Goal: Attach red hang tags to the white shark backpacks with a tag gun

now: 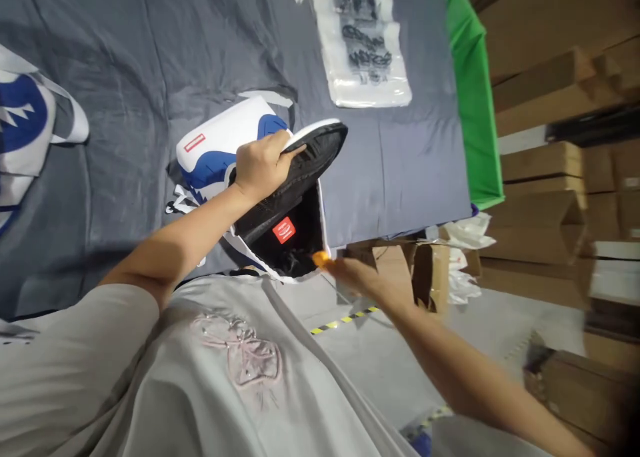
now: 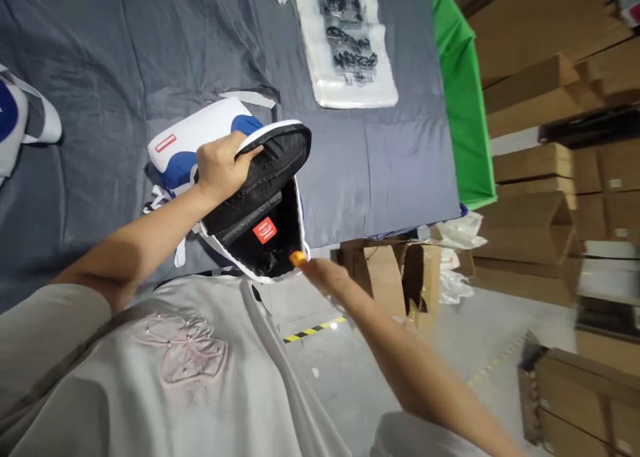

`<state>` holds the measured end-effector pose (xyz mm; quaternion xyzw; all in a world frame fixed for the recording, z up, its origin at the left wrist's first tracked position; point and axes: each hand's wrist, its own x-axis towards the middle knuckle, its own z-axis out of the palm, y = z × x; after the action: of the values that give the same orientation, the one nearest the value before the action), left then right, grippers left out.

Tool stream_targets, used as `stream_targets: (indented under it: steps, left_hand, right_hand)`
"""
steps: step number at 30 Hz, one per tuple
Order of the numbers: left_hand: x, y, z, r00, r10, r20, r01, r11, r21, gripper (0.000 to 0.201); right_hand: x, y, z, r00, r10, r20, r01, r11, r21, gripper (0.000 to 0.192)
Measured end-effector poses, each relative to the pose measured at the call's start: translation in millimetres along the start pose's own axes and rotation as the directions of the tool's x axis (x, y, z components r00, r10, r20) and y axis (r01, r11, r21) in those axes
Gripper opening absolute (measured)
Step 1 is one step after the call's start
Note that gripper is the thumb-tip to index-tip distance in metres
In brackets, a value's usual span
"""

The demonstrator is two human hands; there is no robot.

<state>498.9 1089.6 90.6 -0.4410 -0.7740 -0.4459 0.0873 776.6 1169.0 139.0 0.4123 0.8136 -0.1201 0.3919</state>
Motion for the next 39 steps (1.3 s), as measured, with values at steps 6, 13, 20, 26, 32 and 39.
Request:
stream_targets:
  steps: [6, 13, 20, 26, 32, 39]
  left_hand:
    - [-3.2, 18.9, 4.3, 0.987, 0.155, 0.03, -0.154, 0.988, -0.019, 0.054]
    - [-8.4, 39.4, 5.4, 0.936, 0.349, 0.052, -0.345, 0.936, -0.073, 0.051]
    - [-1.5, 24.4, 8.7, 0.921, 0.389, 0.017, -0.386, 0.919, -0.082, 0.051]
    - [11.1, 22.7, 14.0, 0.857, 0.482, 0.179, -0.477, 0.876, -0.077, 0.057]
    - [18.5, 25.9, 12.2, 0.843, 0.482, 0.239, -0.479, 0.875, -0.077, 0.066]
    - [16.5, 25.6, 6.7, 0.818, 0.473, 0.328, -0.435, 0.881, -0.186, 0.065]
  right_hand:
    - [-8.8, -6.8, 14.9, 0.993, 0.115, -0.004, -0.115, 0.993, 0.03, 0.052]
    - [66.1, -86.1, 78.3, 0.947, -0.076, -0.311, 0.089, 0.996, 0.03, 0.04]
    - [106.2, -75.3, 104.2, 0.897, 0.011, -0.442, 0.098, 0.97, 0.223, 0.042]
    - [111.0, -95.9, 103.2, 0.891, -0.038, -0.452, 0.194, 0.933, 0.304, 0.045]
    - [102.2, -93.1, 91.1, 0.899, -0.181, -0.399, 0.322, 0.891, 0.319, 0.047]
    - [87.7, -86.9, 49.8, 0.931, -0.222, -0.289, 0.311, 0.898, 0.311, 0.05]
